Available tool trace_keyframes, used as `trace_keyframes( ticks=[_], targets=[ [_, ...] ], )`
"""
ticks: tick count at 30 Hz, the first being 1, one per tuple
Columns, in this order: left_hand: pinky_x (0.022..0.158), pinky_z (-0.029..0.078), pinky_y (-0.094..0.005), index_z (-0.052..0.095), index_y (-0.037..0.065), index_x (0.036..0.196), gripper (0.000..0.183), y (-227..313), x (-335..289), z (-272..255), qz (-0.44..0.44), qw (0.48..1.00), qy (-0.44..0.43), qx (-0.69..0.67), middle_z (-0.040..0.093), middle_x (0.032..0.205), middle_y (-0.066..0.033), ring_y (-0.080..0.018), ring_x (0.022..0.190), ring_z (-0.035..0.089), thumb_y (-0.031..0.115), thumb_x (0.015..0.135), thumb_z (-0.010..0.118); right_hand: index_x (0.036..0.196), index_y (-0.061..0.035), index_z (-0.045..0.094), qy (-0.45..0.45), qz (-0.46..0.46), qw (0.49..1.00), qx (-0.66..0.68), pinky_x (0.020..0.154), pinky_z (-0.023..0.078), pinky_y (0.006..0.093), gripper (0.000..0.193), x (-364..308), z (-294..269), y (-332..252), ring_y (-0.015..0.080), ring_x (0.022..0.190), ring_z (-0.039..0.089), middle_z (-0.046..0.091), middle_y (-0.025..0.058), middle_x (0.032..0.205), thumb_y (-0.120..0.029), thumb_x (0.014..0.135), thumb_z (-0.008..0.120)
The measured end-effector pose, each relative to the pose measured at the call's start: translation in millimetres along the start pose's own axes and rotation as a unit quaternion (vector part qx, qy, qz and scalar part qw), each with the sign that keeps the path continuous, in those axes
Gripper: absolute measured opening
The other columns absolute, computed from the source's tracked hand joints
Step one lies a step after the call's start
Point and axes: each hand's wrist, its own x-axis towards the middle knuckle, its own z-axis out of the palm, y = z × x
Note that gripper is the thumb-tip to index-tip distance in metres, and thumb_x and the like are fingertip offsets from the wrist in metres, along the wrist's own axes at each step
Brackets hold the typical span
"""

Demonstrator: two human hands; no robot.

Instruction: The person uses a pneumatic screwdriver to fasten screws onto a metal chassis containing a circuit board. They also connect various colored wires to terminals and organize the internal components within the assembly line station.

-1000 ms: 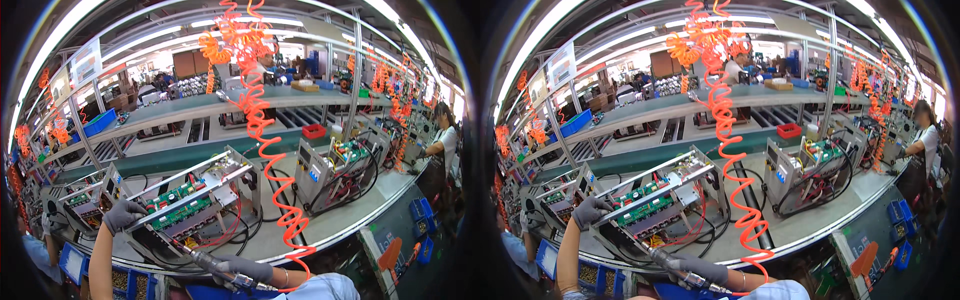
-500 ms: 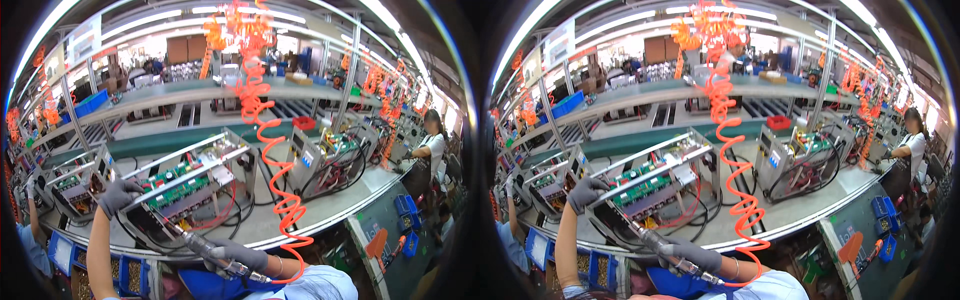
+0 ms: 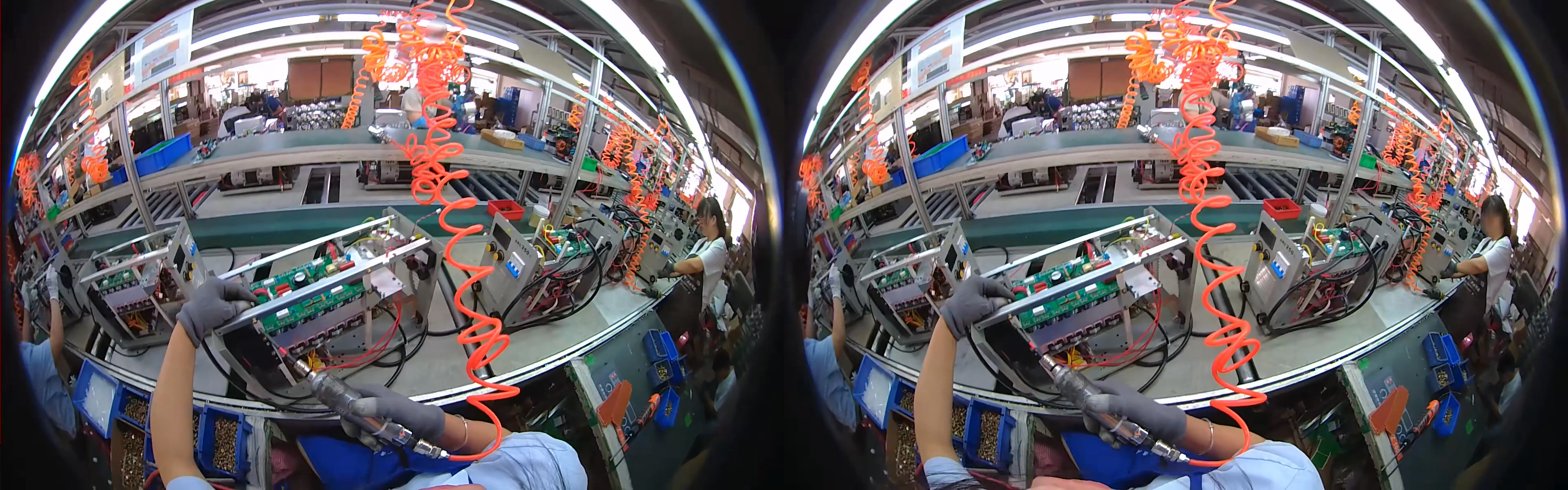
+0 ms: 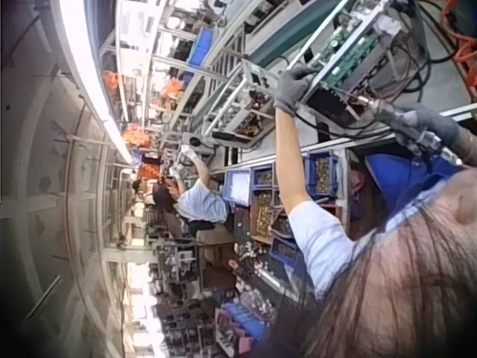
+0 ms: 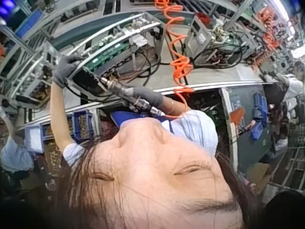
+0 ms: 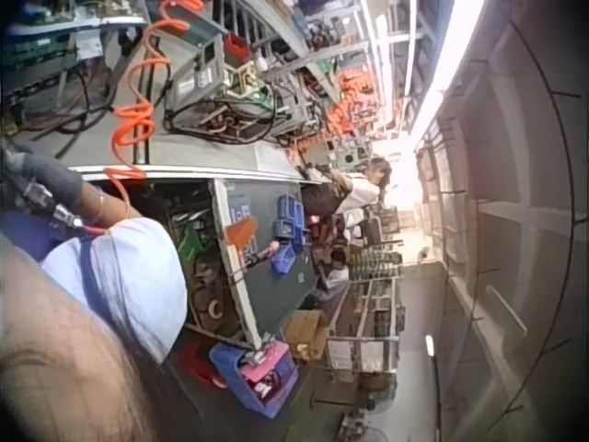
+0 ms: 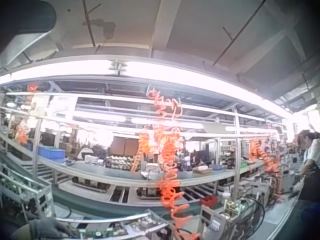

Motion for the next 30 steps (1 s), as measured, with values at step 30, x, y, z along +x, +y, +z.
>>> trace_keyframes(
  ticks=[30],
  targets=[
    [0.075,0.051,-0.0294,0.075,0.009,0.093,0.018,-11.9,0.3,1.5,0.028,0.998,0.046,0.035,0.072,0.081,-0.0093,-0.0157,0.076,0.066,0.010,0.076,0.069,0.127,0.0002,0.044,0.068,0.024,0.993,-0.096,0.050,0.047,0.0241,0.075,11.2,22.0,-3.5,0.0125,0.056,0.057,0.058,0.0093,0.083,-0.052,0.076,0.063]
  ],
)
